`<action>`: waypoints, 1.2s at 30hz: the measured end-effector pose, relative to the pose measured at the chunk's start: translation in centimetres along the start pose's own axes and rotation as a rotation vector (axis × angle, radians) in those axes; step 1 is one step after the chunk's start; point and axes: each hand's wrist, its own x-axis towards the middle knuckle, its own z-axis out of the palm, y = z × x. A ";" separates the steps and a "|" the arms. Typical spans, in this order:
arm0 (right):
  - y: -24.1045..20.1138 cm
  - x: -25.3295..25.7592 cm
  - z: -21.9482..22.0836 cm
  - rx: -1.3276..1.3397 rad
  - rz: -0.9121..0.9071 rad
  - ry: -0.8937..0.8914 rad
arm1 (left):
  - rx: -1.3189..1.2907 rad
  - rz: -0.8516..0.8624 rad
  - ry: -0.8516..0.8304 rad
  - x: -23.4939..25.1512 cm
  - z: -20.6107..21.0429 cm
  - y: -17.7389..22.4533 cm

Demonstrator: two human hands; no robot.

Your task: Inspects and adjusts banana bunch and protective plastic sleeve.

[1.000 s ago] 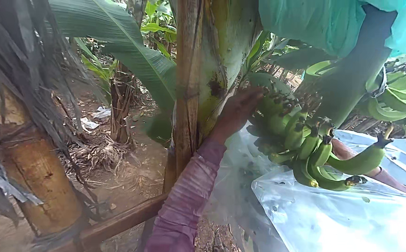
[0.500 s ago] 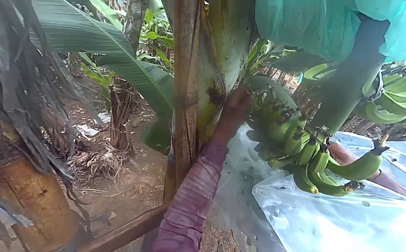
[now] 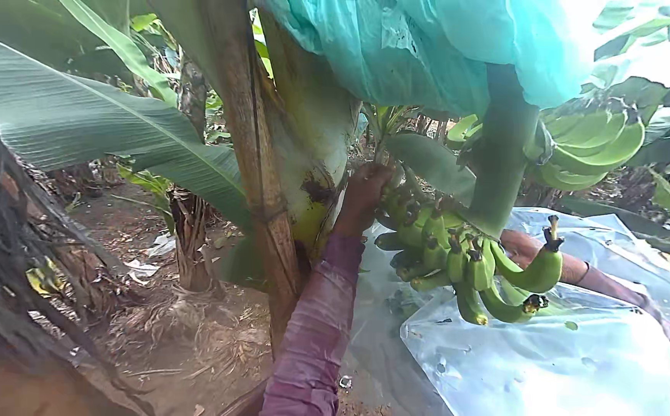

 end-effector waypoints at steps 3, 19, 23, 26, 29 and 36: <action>0.4 0.0 0.0 -0.001 0.024 0.005 | 0.039 0.042 -0.247 1.8 -0.4 0.3; 0.8 -0.3 -0.2 0.073 0.011 0.011 | 0.044 0.415 -0.428 -1.0 -3.1 1.6; 0.4 -0.2 -0.3 -0.003 0.022 0.014 | 0.164 0.559 -0.622 -3.8 -4.3 3.0; -1.6 -0.1 -0.2 -0.062 0.025 0.023 | 0.123 0.577 -0.633 -4.2 -4.4 2.9; -1.0 -0.1 -0.2 -0.032 -0.006 0.011 | 0.083 0.559 -0.519 -4.7 -3.8 2.9; -3.1 0.5 0.5 0.016 0.181 0.039 | 0.305 0.352 -0.411 -4.8 -2.2 4.6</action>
